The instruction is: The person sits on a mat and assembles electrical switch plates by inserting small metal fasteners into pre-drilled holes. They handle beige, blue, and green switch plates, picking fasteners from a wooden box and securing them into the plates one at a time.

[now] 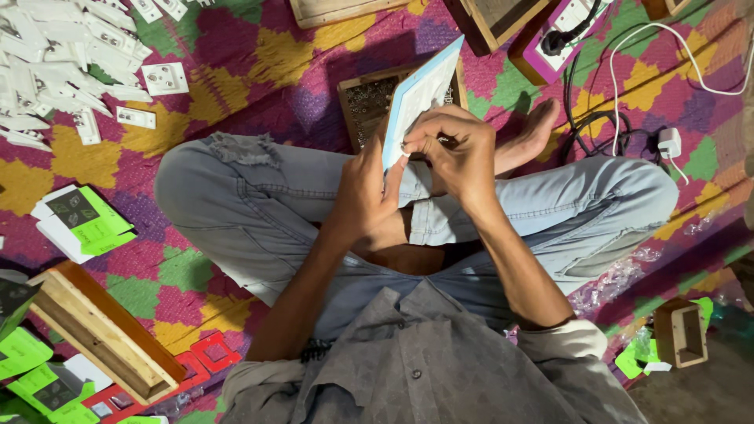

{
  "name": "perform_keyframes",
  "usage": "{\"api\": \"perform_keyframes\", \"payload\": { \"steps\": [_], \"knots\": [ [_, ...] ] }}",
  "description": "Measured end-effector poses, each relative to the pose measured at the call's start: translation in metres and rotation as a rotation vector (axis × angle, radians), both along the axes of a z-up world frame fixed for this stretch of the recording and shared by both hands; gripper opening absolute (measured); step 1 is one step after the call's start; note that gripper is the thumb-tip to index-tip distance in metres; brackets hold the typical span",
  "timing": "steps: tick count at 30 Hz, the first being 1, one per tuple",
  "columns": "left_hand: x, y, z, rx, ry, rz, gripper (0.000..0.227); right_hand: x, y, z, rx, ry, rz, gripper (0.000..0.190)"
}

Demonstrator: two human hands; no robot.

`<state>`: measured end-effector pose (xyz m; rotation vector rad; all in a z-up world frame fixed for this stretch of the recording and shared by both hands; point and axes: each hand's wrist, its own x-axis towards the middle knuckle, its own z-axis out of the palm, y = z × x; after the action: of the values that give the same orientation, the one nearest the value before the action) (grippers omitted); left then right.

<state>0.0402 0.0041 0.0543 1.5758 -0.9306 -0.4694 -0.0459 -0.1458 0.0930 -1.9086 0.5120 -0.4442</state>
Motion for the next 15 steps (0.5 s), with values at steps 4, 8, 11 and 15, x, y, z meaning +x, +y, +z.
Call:
{"api": "perform_keyframes", "payload": {
  "steps": [4, 8, 11, 15],
  "knots": [
    [-0.001, 0.0, -0.002, -0.005, -0.016, 0.005, 0.057, -0.002, 0.003, -0.001, 0.011, 0.007, -0.011, 0.009],
    [-0.001, 0.0, -0.006, -0.024, -0.079, 0.019, 0.058, -0.001, 0.004, -0.003, 0.037, 0.007, -0.015, 0.009],
    [-0.002, 0.0, -0.008, 0.016, -0.043, 0.006, 0.059, -0.001, 0.005, -0.002, 0.031, 0.025, -0.034, 0.009],
    [-0.002, 0.0, -0.007, 0.023, -0.012, 0.029, 0.057, 0.001, 0.012, 0.005, -0.058, 0.044, -0.038, 0.011]
  ]
}}
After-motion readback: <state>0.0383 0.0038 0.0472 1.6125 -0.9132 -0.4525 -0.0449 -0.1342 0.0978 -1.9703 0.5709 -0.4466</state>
